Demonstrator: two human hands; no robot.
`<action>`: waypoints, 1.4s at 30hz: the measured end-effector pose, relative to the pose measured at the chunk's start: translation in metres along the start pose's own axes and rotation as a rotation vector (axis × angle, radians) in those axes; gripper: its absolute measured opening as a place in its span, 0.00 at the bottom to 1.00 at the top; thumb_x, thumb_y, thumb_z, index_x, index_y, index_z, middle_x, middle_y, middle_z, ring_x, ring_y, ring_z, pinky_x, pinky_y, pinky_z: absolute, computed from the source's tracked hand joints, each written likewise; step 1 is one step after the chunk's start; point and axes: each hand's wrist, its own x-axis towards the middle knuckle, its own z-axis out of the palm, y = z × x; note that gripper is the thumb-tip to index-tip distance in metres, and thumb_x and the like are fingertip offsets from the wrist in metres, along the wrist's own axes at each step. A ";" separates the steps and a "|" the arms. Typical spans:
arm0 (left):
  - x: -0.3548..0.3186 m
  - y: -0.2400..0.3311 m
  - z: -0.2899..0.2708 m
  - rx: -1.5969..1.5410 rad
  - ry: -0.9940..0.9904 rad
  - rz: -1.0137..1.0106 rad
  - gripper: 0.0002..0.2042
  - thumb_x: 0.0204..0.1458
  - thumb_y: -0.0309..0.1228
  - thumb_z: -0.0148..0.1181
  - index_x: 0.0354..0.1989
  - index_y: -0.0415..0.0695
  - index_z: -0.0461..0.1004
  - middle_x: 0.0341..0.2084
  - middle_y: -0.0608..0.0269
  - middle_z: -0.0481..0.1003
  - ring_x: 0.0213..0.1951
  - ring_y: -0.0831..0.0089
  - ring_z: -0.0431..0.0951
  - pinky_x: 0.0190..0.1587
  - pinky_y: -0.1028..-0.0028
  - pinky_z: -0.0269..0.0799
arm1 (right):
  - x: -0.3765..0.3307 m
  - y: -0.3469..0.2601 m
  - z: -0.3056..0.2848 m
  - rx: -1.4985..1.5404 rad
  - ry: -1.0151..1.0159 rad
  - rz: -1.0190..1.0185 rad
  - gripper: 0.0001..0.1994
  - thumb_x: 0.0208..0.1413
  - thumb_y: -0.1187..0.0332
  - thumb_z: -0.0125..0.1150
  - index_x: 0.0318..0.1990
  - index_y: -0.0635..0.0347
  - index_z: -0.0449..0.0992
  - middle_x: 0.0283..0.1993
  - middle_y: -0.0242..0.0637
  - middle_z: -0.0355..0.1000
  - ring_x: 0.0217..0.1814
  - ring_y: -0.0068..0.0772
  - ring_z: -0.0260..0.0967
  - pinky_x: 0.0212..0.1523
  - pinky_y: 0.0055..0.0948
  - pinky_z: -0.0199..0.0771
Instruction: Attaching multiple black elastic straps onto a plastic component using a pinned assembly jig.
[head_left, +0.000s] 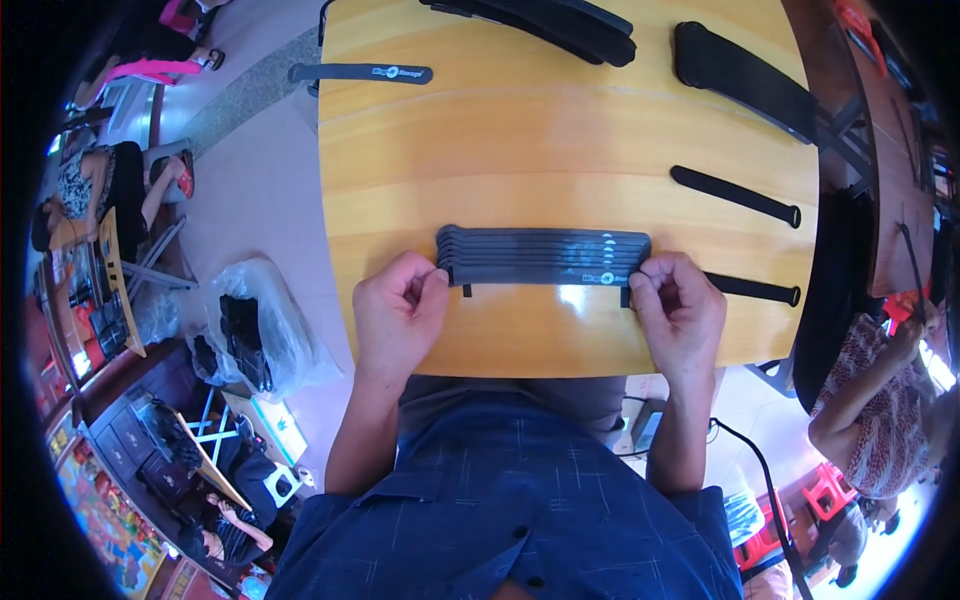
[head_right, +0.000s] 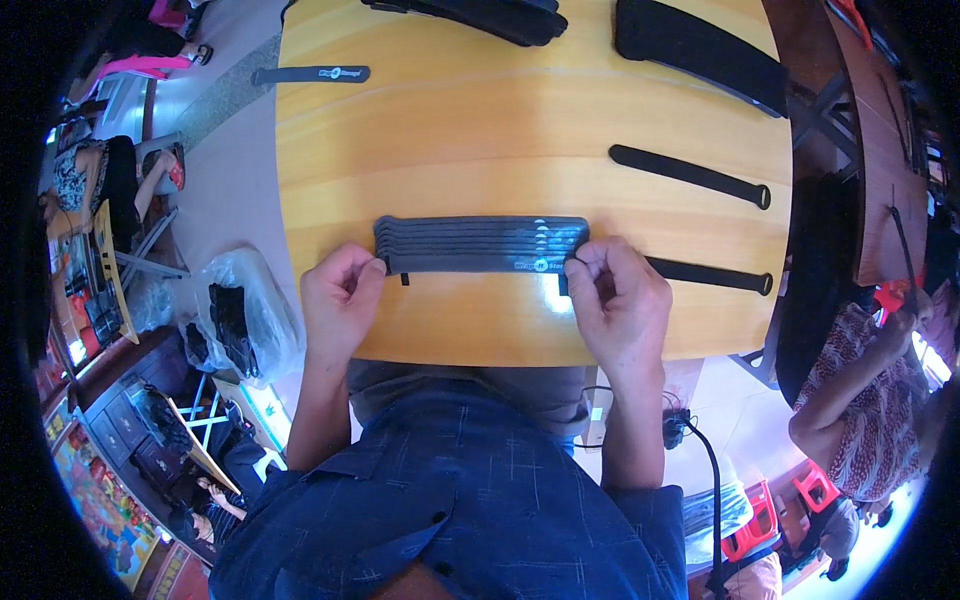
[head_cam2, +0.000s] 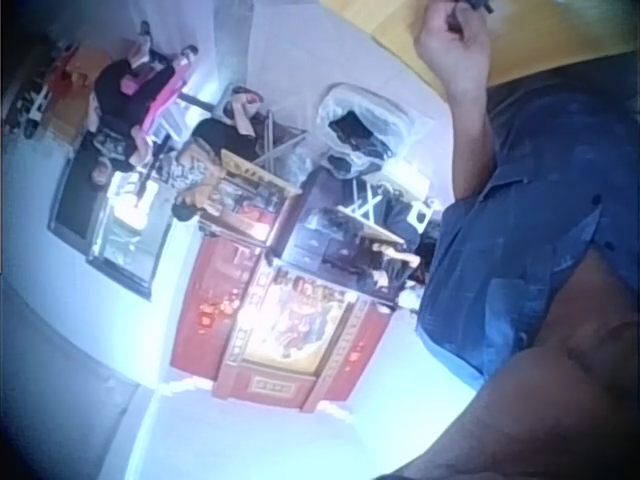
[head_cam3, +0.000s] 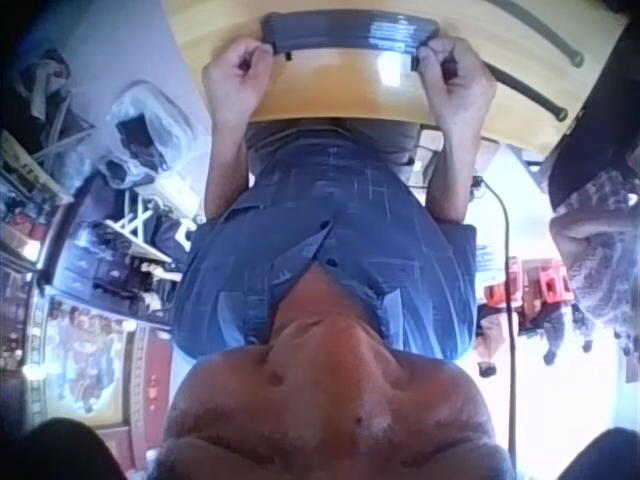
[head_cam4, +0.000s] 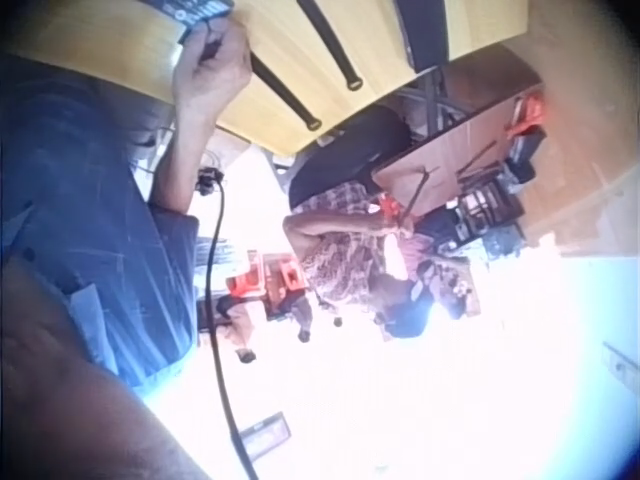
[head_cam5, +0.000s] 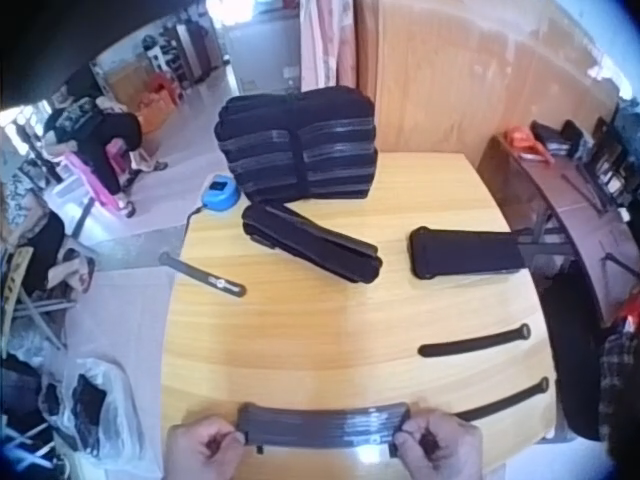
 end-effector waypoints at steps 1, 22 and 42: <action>0.000 0.000 0.000 0.005 -0.004 -0.008 0.10 0.61 0.20 0.63 0.26 0.40 0.73 0.17 0.80 0.64 0.21 0.92 0.60 0.22 0.82 0.51 | 0.000 0.000 0.000 0.002 0.010 0.003 0.05 0.58 0.79 0.69 0.36 0.64 0.77 0.27 0.32 0.73 0.25 0.17 0.71 0.27 0.19 0.70; 0.003 0.009 0.000 0.077 0.001 -0.024 0.12 0.58 0.19 0.63 0.24 0.40 0.69 0.13 0.73 0.64 0.18 0.89 0.61 0.21 0.80 0.56 | -0.003 0.003 0.003 0.020 0.028 0.086 0.06 0.58 0.80 0.70 0.37 0.65 0.77 0.29 0.30 0.72 0.26 0.13 0.69 0.27 0.17 0.69; 0.002 -0.008 -0.015 0.117 0.048 0.137 0.06 0.58 0.26 0.65 0.31 0.40 0.73 0.14 0.64 0.71 0.17 0.79 0.68 0.23 0.73 0.63 | -0.006 -0.034 0.007 -0.571 0.198 -0.297 0.19 0.50 0.74 0.73 0.50 0.60 0.74 0.51 0.45 0.75 0.50 0.45 0.77 0.47 0.43 0.78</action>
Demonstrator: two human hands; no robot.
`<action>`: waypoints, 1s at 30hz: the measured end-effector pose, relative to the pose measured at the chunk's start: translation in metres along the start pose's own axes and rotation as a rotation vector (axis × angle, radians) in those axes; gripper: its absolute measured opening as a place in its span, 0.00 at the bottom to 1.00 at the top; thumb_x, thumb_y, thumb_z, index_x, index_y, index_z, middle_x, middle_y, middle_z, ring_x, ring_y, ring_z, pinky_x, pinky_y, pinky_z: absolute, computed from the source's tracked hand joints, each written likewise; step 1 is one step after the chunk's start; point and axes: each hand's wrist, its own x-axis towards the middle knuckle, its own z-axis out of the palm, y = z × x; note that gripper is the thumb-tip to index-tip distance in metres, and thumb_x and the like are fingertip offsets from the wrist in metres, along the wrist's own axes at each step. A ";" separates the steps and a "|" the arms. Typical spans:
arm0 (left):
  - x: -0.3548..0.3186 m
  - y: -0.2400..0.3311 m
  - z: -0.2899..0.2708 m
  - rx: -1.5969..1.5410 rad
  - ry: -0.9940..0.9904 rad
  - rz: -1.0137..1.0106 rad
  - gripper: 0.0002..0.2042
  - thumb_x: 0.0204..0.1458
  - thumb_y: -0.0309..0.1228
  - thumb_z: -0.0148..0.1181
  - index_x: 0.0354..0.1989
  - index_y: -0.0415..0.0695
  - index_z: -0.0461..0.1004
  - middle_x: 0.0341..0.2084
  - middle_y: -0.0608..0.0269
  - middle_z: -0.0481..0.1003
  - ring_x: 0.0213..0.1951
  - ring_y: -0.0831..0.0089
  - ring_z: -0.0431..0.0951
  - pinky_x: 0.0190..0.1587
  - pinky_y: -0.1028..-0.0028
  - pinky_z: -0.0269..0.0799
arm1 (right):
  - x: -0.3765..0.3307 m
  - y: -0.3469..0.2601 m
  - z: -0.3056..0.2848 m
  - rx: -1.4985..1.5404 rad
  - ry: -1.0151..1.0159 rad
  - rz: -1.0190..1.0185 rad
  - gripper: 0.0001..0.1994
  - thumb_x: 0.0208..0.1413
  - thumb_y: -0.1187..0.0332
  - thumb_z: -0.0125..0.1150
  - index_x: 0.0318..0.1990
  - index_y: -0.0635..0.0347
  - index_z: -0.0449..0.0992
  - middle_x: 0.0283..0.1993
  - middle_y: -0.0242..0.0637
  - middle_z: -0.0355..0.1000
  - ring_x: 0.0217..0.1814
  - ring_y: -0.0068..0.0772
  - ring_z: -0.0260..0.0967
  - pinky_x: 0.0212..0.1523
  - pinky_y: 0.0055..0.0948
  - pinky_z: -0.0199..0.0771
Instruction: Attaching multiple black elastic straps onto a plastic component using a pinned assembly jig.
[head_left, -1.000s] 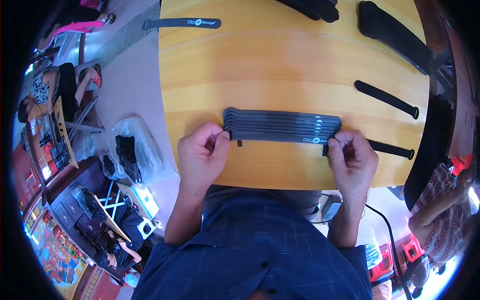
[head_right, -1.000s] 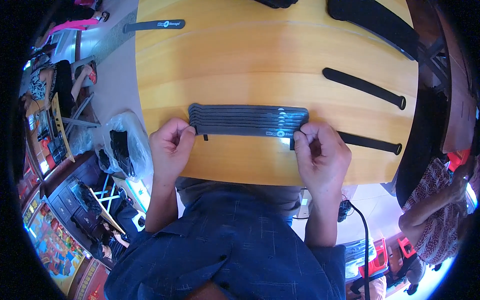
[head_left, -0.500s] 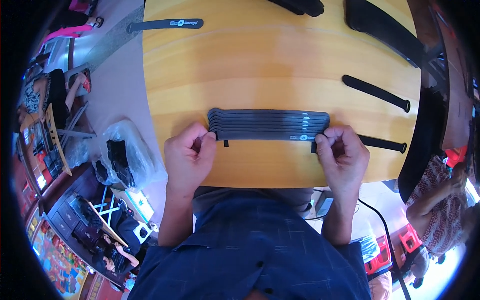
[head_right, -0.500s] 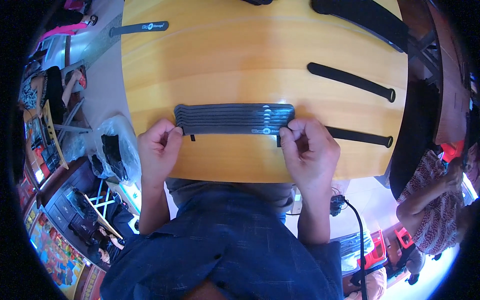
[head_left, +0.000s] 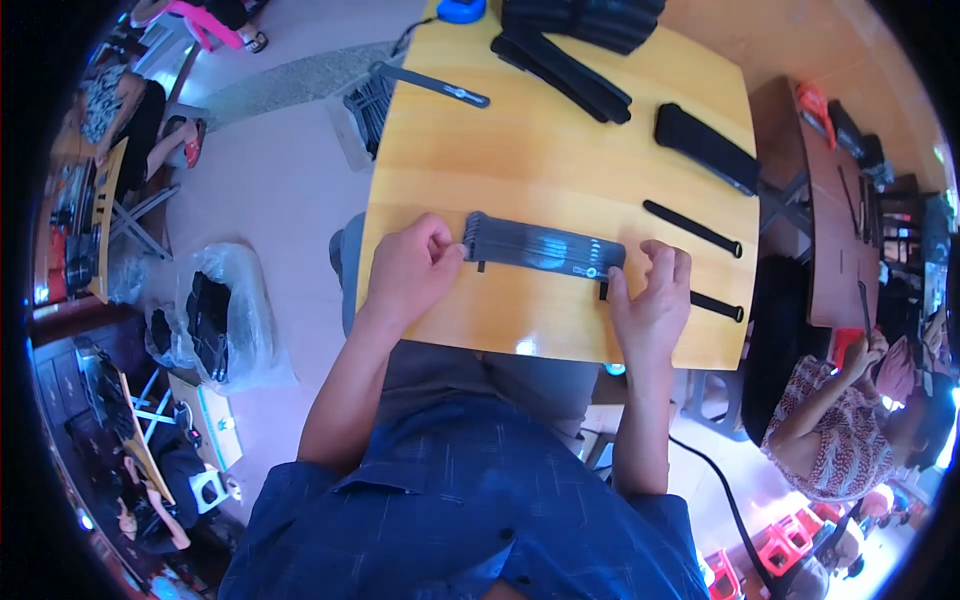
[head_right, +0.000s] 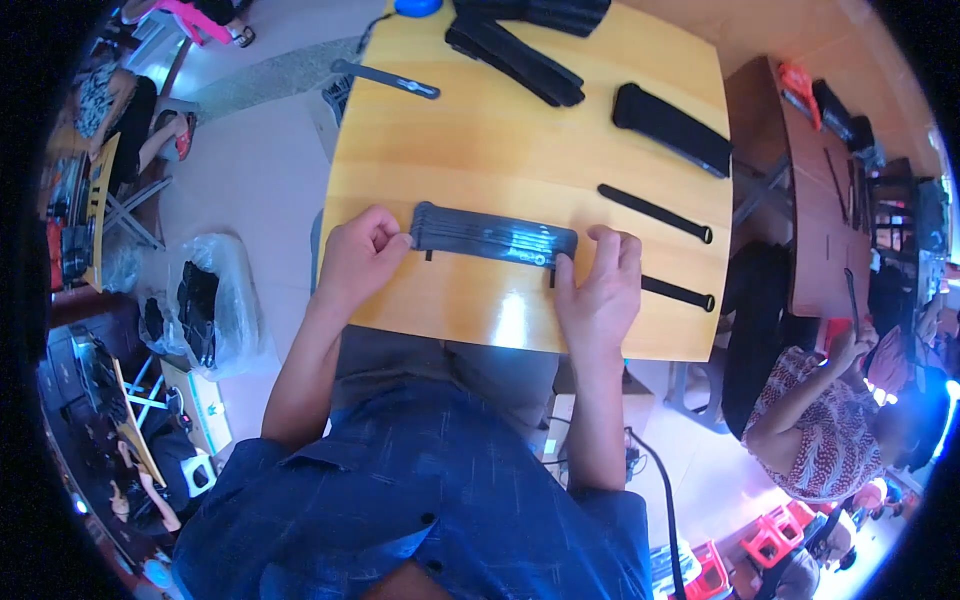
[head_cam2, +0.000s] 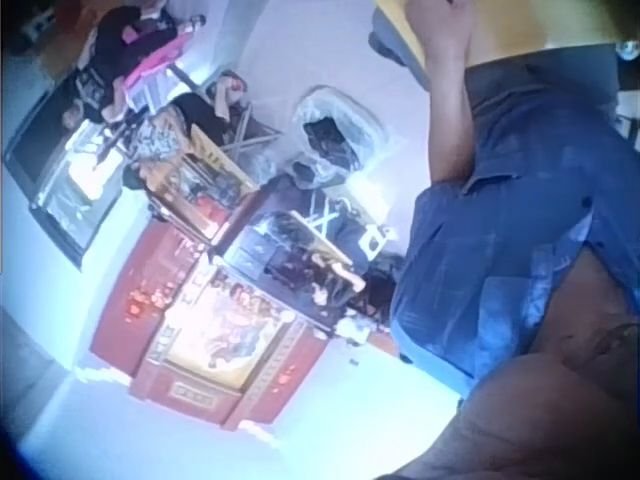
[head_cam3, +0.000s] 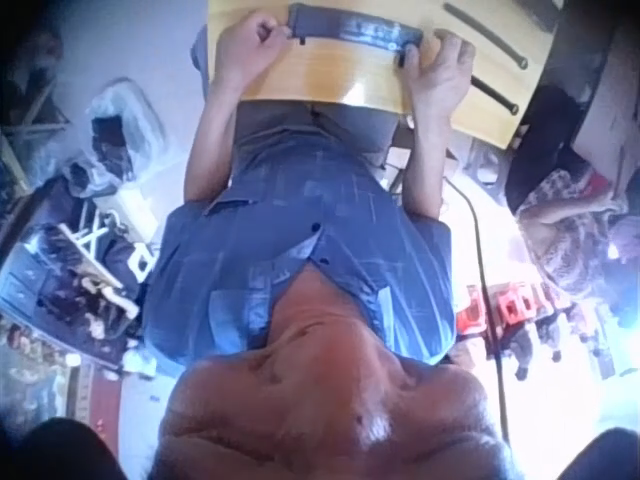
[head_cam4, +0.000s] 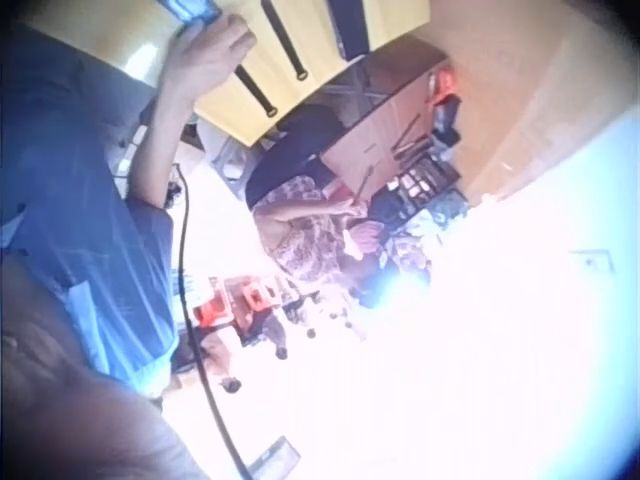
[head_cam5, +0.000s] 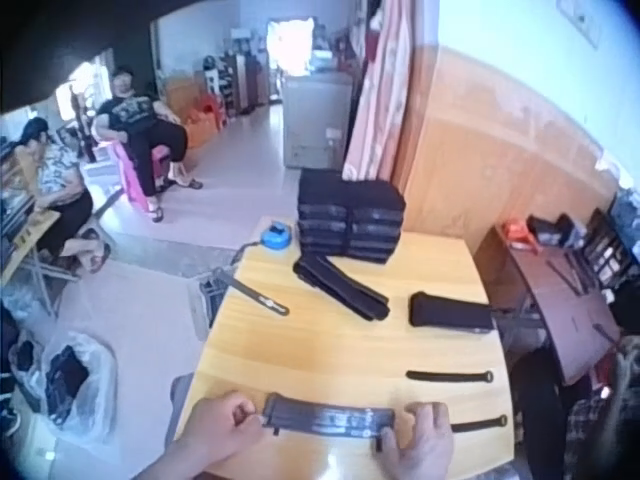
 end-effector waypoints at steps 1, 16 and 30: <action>-0.004 0.004 -0.006 -0.011 0.024 0.016 0.06 0.58 0.26 0.65 0.31 0.40 0.73 0.14 0.64 0.71 0.17 0.79 0.68 0.23 0.73 0.63 | -0.001 -0.003 0.000 -0.030 0.080 -0.114 0.23 0.49 0.73 0.73 0.53 0.60 0.73 0.57 0.47 0.73 0.58 0.52 0.74 0.55 0.49 0.77; -0.040 0.017 0.061 0.341 -0.150 0.603 0.52 0.57 0.61 0.61 0.79 0.37 0.47 0.79 0.42 0.47 0.80 0.47 0.44 0.79 0.50 0.42 | -0.043 -0.032 0.075 -0.275 -0.412 -0.541 0.42 0.64 0.53 0.52 0.82 0.56 0.46 0.86 0.48 0.37 0.89 0.52 0.30 0.83 0.56 0.34; -0.039 -0.014 0.040 0.494 -0.130 0.576 0.52 0.57 0.68 0.54 0.78 0.36 0.51 0.79 0.48 0.51 0.81 0.54 0.44 0.79 0.51 0.42 | -0.048 -0.003 0.055 -0.264 -0.294 -0.426 0.50 0.63 0.39 0.55 0.80 0.68 0.46 0.85 0.54 0.39 0.88 0.54 0.33 0.82 0.57 0.39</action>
